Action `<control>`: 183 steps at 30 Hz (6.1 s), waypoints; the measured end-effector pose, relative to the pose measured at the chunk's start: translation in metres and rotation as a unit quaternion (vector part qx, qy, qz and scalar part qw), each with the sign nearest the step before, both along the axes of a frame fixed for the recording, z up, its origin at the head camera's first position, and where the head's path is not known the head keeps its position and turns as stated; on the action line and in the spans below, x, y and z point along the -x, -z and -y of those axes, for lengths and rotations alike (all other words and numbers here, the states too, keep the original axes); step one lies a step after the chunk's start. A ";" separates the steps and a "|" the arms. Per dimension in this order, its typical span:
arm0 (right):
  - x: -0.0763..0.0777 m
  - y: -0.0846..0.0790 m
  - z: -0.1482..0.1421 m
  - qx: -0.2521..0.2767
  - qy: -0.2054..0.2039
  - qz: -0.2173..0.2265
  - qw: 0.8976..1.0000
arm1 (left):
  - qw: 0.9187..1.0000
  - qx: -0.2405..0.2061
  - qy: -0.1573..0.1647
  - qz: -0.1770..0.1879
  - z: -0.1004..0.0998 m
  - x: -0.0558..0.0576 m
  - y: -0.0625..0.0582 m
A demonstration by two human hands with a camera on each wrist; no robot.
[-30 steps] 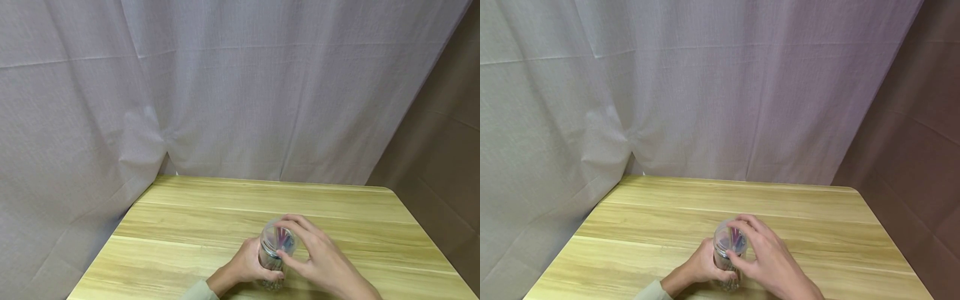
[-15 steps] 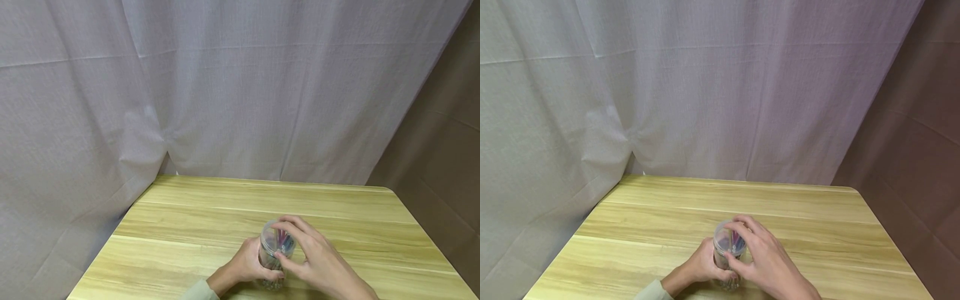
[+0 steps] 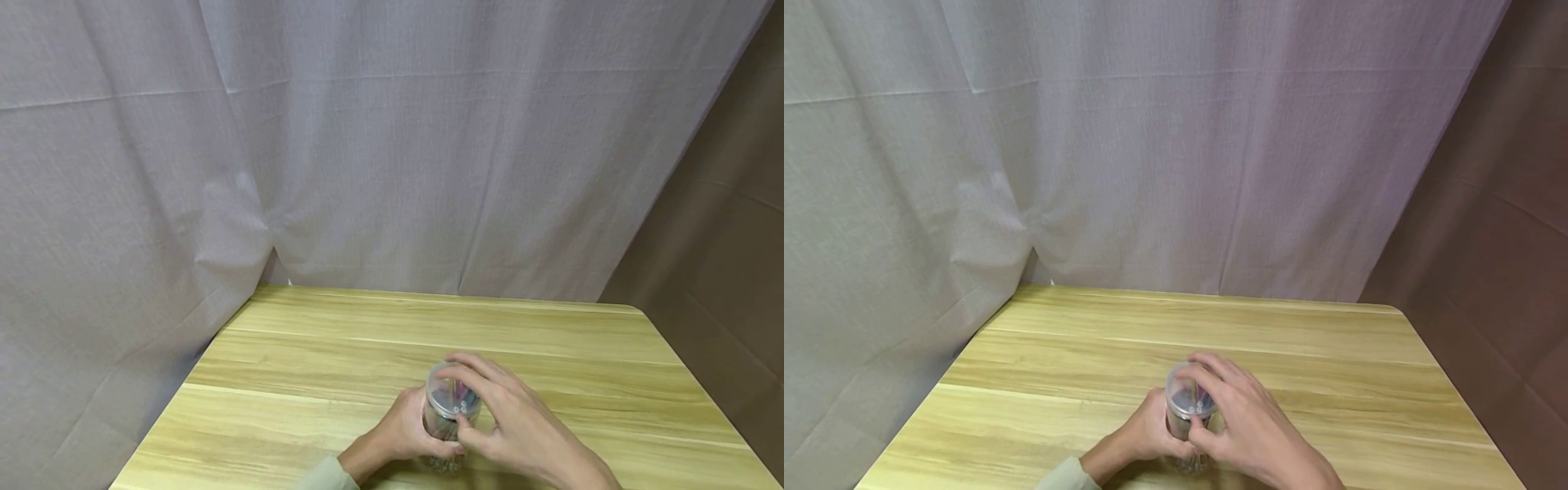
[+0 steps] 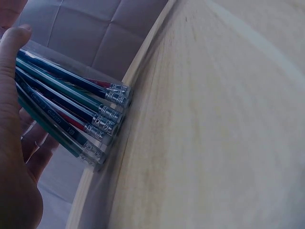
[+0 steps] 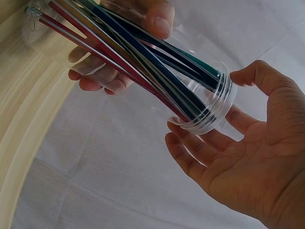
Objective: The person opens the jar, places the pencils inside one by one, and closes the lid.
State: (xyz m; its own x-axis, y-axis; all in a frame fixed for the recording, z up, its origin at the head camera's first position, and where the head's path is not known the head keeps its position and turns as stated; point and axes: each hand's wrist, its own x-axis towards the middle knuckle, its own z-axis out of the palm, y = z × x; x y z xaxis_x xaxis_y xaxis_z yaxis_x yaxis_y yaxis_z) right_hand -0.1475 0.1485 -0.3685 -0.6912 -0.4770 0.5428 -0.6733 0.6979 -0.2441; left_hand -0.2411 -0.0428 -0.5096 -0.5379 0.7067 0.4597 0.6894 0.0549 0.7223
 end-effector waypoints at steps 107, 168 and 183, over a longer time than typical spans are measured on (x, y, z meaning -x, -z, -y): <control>0.012 0.008 -0.014 0.074 -0.097 0.080 0.989 | 1.000 0.005 0.000 -0.021 0.001 -0.002 -0.001; 0.024 0.016 -0.007 0.097 -0.054 0.045 0.993 | 1.000 0.004 0.006 -0.028 0.003 0.000 -0.003; 0.020 0.014 -0.012 0.071 -0.114 0.100 0.986 | 1.000 0.018 0.010 -0.004 0.005 -0.001 -0.007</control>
